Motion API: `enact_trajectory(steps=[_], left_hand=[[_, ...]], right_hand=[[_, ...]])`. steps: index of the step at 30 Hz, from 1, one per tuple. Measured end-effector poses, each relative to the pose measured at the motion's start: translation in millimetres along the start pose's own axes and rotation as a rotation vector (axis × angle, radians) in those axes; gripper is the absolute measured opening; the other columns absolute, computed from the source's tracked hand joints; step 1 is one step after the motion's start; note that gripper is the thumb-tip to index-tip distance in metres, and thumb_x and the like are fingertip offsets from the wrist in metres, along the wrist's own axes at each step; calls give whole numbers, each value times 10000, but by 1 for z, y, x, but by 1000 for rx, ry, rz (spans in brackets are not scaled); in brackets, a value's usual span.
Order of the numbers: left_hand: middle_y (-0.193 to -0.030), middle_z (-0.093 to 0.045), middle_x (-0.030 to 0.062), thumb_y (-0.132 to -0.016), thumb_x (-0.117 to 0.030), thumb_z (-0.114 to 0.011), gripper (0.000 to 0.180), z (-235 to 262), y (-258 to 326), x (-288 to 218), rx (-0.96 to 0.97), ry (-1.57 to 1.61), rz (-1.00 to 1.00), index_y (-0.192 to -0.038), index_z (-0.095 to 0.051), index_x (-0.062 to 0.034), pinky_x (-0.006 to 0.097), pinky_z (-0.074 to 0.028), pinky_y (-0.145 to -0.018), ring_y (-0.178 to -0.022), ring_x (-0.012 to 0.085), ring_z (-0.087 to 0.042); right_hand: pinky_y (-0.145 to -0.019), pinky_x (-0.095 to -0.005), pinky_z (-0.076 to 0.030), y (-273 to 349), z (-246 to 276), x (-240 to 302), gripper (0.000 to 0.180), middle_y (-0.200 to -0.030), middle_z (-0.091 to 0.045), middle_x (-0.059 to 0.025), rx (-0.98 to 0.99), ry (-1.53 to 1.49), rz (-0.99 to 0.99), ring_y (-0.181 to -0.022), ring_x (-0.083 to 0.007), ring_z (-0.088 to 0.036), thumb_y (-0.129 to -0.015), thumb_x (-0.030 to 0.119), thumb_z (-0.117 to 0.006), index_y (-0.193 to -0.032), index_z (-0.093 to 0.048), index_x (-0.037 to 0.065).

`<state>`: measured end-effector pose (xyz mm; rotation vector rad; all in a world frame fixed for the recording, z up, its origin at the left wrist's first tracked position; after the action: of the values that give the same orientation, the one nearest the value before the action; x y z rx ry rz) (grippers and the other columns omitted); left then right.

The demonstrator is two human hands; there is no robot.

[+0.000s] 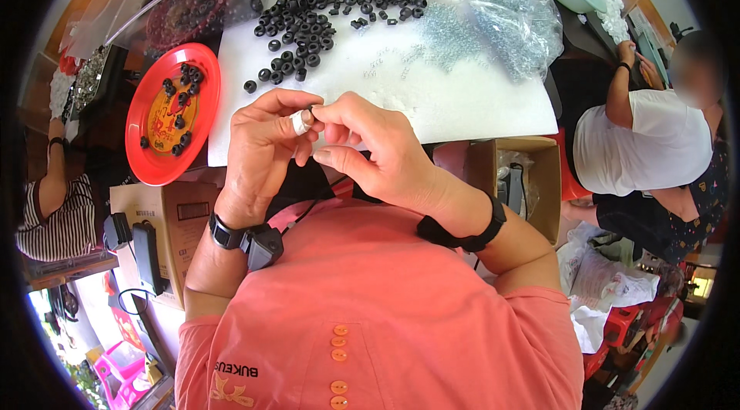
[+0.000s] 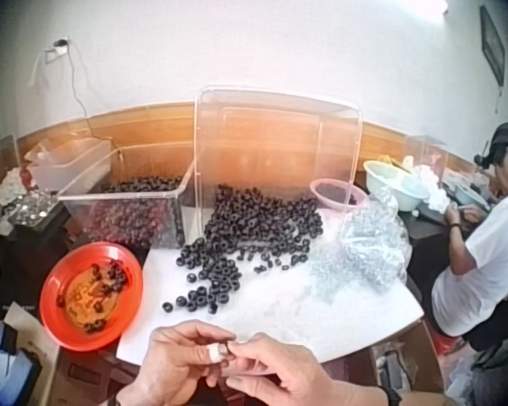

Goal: Assembling small black and white plastic components at a workbench.

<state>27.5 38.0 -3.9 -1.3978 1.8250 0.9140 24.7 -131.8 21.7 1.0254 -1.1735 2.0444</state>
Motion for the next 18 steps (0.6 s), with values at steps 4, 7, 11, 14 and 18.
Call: enact_trajectory(steps=[4, 7, 11, 14, 18], left_hand=[[-870, -683, 132, -871, 39, -585, 180, 1, 7, -4, 0, -52, -8, -1033, -652, 76, 238, -462, -493, -687, 143, -628], [-862, -685, 125, -854, 31, -620, 185, 9, 10, -1, 38, 29, -52, -1033, -659, 62, 236, -459, -500, -698, 128, -628], [-880, -684, 124, -847, 24, -643, 192, 8, 12, -4, 52, 35, -30, -1035, -659, 58, 237, -460, -510, -708, 128, -627], [-900, -683, 123, -857, 14, -643, 184, 10, 13, -9, -5, -26, -34, -1035, -660, 58, 236, -461, -518, -715, 129, -622], [-906, -679, 117, -865, 20, -633, 182, 13, 6, -12, 42, -60, 6, -1041, -647, 65, 246, -475, -533, -728, 135, -622]], right_hand=[[-648, -243, -469, -30, 24, 2, 145, -816, -638, -47, 118, 153, -180, -708, -95, -580, -860, 54, -691, -990, -661, -3], [-637, -348, -496, -61, 17, -6, 101, -796, -677, -96, 78, 460, -36, -712, -235, -639, -820, 69, -645, -914, -663, 40], [-695, -472, -515, -79, -4, -20, 165, -847, -701, -123, 235, 768, -120, -812, -338, -674, -787, 96, -603, -934, -677, 81], [-730, -464, -521, -84, 0, -32, 227, -867, -705, -140, 295, 787, -165, -850, -353, -675, -801, 117, -626, -1017, -688, 84], [-645, -374, -532, -118, 23, -31, 357, -871, -696, -168, 207, 746, -127, -682, -279, -676, -802, 86, -684, -1157, -660, 61]])
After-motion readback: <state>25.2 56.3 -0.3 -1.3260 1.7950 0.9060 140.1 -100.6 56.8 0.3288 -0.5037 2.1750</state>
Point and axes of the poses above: each hand's wrist, its own y-axis away from the middle knuckle, its own z-axis out of the back of the hand, x = y × z, the point moved 3 cm from there along -y, towards the middle knuckle
